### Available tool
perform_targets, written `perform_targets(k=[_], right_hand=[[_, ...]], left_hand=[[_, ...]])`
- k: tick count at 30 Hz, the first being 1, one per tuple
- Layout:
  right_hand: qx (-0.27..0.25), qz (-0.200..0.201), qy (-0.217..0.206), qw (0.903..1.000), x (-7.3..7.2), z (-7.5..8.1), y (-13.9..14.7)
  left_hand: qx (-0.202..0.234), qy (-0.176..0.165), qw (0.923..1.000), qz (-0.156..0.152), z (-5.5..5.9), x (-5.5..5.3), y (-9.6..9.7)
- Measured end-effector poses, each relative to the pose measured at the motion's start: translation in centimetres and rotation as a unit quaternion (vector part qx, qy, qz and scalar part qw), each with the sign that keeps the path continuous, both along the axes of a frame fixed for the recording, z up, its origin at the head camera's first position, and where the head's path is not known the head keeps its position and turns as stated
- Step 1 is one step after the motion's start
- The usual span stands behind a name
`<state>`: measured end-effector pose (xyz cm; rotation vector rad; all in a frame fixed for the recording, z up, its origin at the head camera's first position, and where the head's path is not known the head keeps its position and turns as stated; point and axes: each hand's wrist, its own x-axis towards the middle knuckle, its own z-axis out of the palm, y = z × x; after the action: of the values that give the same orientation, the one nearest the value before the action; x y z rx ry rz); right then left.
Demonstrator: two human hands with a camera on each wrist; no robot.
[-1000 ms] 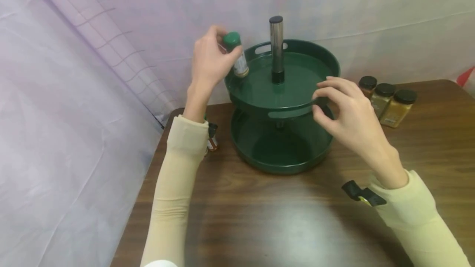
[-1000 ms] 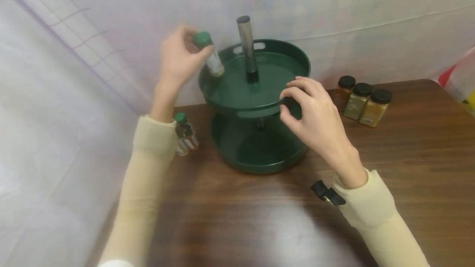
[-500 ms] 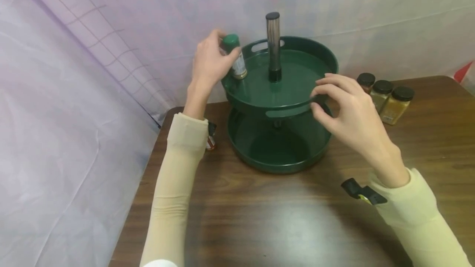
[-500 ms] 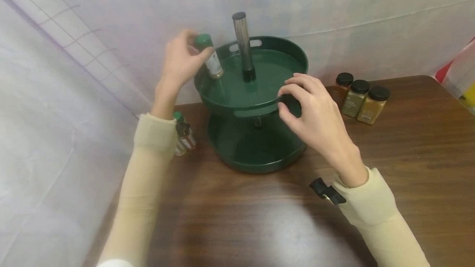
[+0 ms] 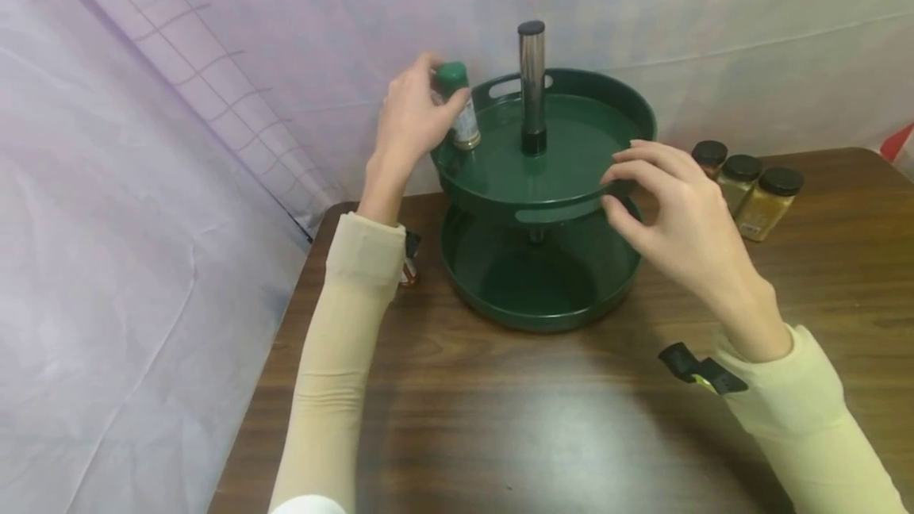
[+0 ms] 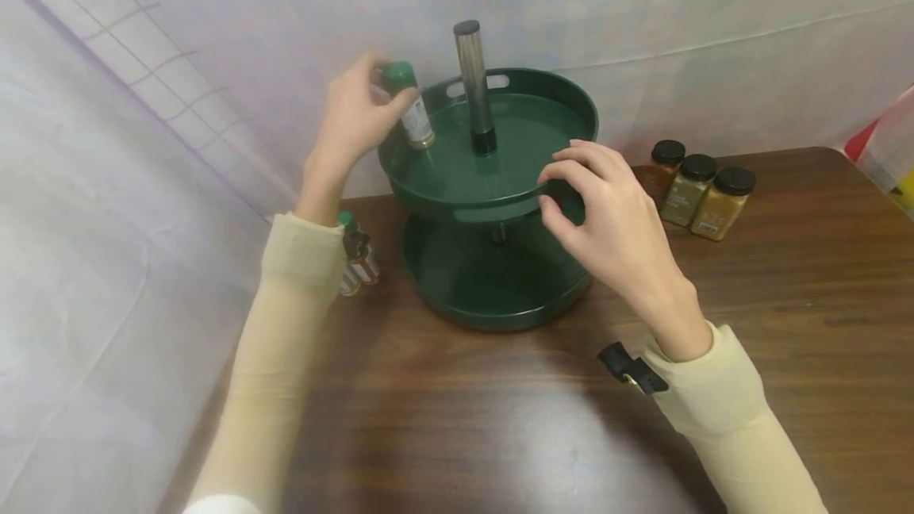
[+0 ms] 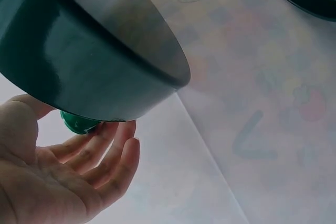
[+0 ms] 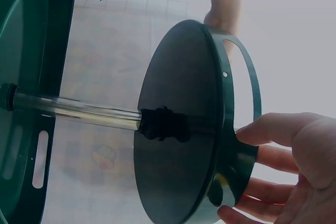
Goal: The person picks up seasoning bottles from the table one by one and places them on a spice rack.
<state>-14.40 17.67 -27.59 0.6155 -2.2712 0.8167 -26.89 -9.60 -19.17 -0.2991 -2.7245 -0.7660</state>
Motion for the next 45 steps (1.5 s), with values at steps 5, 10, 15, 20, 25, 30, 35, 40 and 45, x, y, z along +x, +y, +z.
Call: perform_targets(k=[5, 10, 15, 20, 25, 30, 35, 40, 45], right_hand=[[-0.007, 0.004, 0.001, 1.0, -0.2, -0.2, -0.1], [-0.01, 0.005, 0.007, 0.9999, -0.4, -0.3, -0.2], [-0.009, 0.008, 0.012, 0.9999, -0.7, -0.4, -0.2], [-0.009, 0.009, 0.015, 0.9998, -0.9, -0.4, -0.2], [-0.004, 0.005, 0.017, 0.9998, -0.9, -0.5, -0.1], [-0.003, 0.003, 0.024, 0.9997, -1.0, -0.5, 0.0], [-0.002, 0.005, 0.032, 0.9995, -1.1, -0.5, -0.1], [-0.001, 0.009, 0.043, 0.999, -1.1, -0.7, -0.2], [0.002, 0.01, 0.049, 0.9987, -1.0, -0.7, -0.2]], left_hand=[[-0.004, -0.003, 1.0, -0.001, 0.0, -0.1, -0.1], [-0.009, -0.002, 0.9999, 0.006, 0.1, 0.1, -0.5], [0.001, 0.012, 0.9998, 0.017, 0.3, 0.7, -1.2], [0.0, 0.019, 0.9993, 0.033, 0.7, 1.6, -1.6], [0.001, 0.023, 0.999, 0.037, 0.8, 2.5, -1.9], [0.005, 0.032, 0.9989, 0.033, 0.7, 3.5, -2.5], [0.009, 0.048, 0.9984, 0.028, 0.4, 4.5, -3.2], [0.003, 0.065, 0.9974, 0.03, -0.1, 5.3, -3.9], [0.009, 0.083, 0.9962, 0.024, -0.6, 5.9, -4.7]])
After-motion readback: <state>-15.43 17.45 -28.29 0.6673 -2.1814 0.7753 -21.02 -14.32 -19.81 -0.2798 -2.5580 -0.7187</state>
